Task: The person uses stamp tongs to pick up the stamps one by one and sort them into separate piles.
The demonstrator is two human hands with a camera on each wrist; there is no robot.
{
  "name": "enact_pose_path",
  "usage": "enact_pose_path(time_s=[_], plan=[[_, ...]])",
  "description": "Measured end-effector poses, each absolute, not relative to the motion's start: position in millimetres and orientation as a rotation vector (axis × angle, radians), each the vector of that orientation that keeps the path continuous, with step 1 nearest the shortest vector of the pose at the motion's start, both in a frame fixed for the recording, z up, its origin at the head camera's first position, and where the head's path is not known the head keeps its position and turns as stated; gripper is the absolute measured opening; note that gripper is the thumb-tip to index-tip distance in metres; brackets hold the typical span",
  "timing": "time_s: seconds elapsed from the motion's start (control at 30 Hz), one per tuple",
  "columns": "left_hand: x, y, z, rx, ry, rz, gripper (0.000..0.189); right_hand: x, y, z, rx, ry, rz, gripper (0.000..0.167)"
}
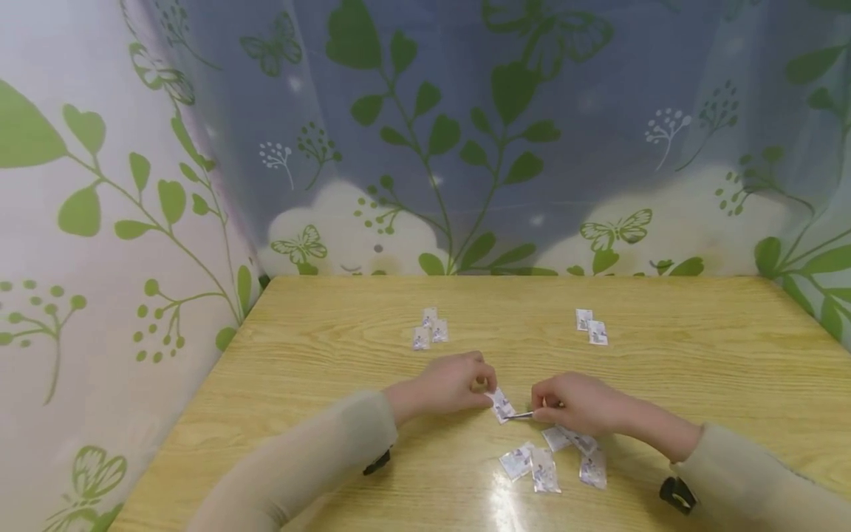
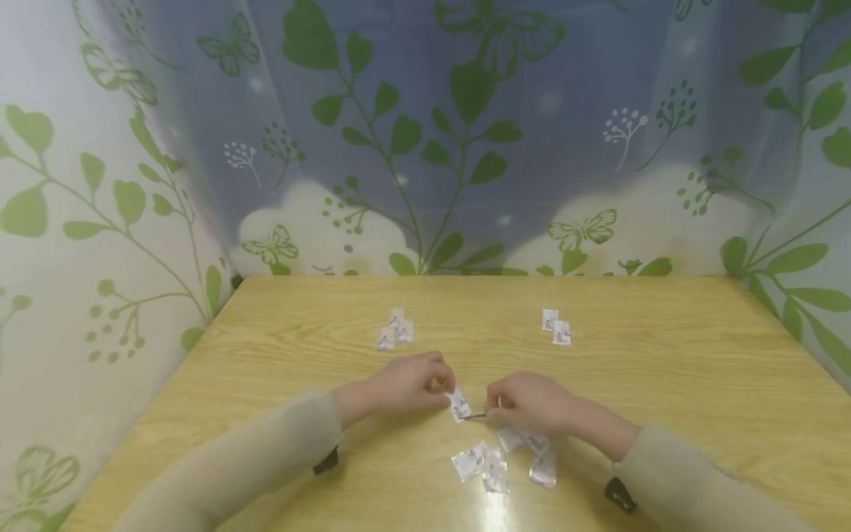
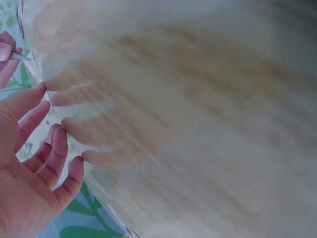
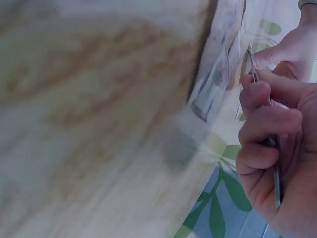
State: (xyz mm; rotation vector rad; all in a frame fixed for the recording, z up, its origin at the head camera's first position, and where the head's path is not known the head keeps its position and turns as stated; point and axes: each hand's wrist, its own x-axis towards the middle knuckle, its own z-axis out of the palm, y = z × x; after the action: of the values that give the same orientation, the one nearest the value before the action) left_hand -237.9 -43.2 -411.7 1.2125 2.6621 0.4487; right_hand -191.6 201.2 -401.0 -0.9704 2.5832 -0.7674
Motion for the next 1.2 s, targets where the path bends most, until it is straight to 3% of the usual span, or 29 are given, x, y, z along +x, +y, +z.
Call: enact_pose_path(time_s=[0.4, 1.2], plan=[[-239.7, -40.5, -413.5, 1.199, 2.685, 0.414, 0.013, -206.8, 202.8, -402.1, -0.929, 2.641, -0.727, 0.012], [-234.8, -46.8, -411.9, 1.233, 2.628, 0.488, 0.009, -197.3, 216.6, -398.5, -0.92, 2.725, -0.768, 0.01]])
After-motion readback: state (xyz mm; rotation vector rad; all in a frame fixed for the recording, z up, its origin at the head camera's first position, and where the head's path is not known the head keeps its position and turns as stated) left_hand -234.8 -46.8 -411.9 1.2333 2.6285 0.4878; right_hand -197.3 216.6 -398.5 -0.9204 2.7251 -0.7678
